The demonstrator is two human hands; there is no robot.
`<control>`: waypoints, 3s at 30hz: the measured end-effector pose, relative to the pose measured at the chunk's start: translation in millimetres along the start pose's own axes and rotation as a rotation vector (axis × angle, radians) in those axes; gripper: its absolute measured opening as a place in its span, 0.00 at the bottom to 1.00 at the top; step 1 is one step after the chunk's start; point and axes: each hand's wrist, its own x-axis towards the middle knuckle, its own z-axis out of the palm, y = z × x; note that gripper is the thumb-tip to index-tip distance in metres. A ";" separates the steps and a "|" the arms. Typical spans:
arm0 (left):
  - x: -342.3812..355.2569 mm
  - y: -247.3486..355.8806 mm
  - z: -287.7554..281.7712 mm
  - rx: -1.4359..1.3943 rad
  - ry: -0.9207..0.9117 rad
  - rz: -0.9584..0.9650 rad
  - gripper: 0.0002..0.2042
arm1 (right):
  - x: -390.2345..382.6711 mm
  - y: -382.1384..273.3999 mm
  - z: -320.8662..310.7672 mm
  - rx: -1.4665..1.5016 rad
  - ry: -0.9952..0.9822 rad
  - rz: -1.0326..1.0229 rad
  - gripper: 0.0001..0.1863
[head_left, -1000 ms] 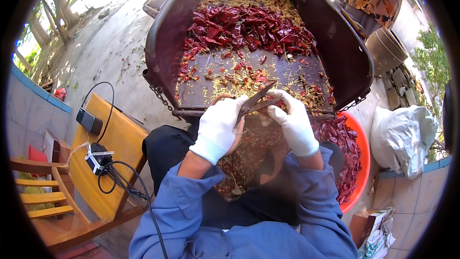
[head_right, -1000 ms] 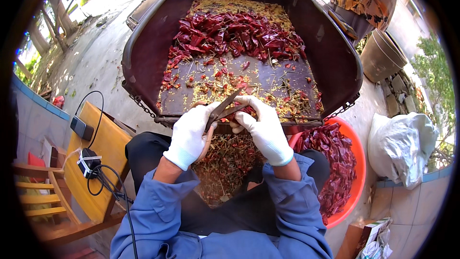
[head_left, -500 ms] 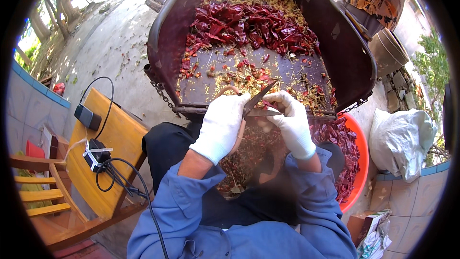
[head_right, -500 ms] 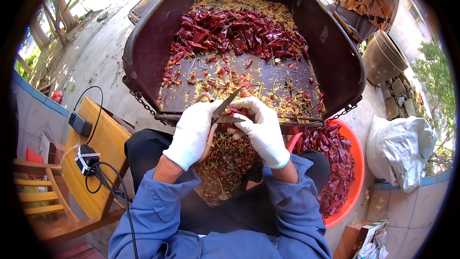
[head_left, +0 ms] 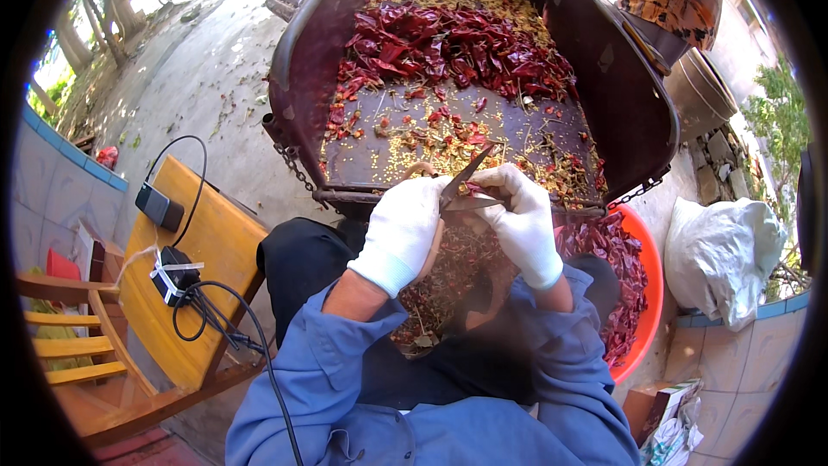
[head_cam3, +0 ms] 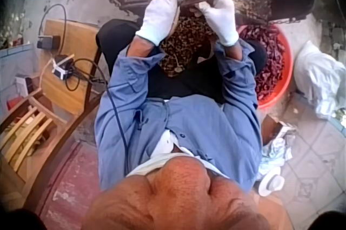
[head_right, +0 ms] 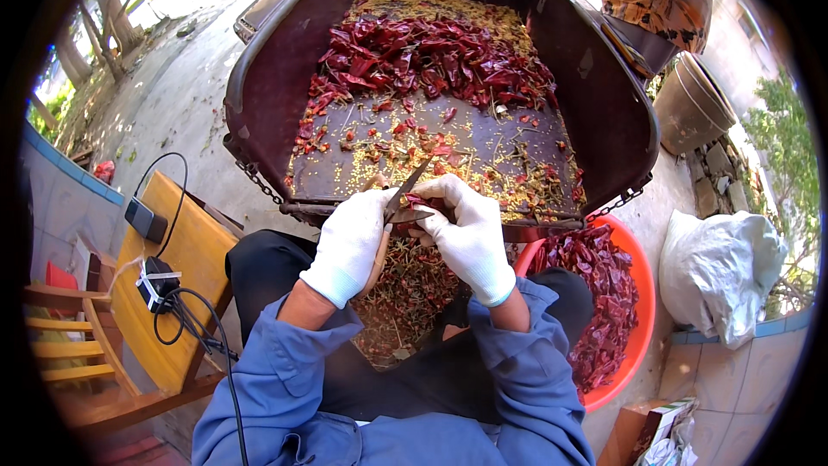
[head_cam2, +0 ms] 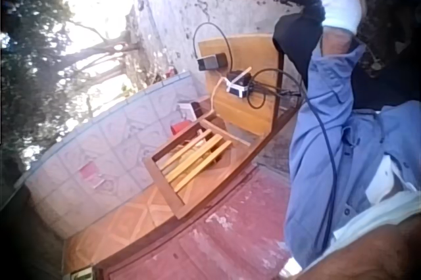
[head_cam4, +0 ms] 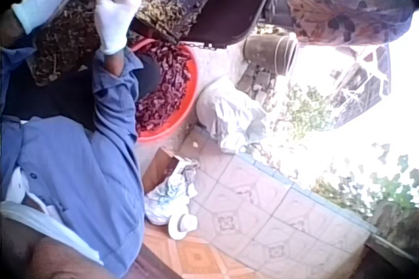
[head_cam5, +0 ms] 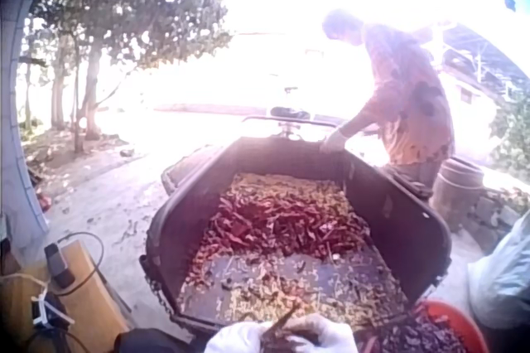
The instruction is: The person cleans dried red chili peppers by removing stems with shears and by hand, separating them from seeds and placing them into a red plastic bucket.
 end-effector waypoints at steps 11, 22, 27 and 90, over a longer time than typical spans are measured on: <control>-7.7 6.0 2.1 0.060 -0.001 -0.052 0.13 | -4.2 -3.8 7.3 -0.005 0.087 -0.051 0.08; 31.2 -16.6 -17.9 0.367 -0.244 -0.418 0.19 | 7.6 -4.6 -20.9 0.257 0.249 -0.054 0.11; 62.4 -59.6 -11.7 0.563 -0.305 -0.390 0.19 | -11.5 -16.8 -35.7 0.273 0.300 -0.055 0.13; 73.5 -22.1 -4.3 0.077 0.001 -0.171 0.07 | 130.1 46.4 -49.6 -0.865 0.536 -0.318 0.05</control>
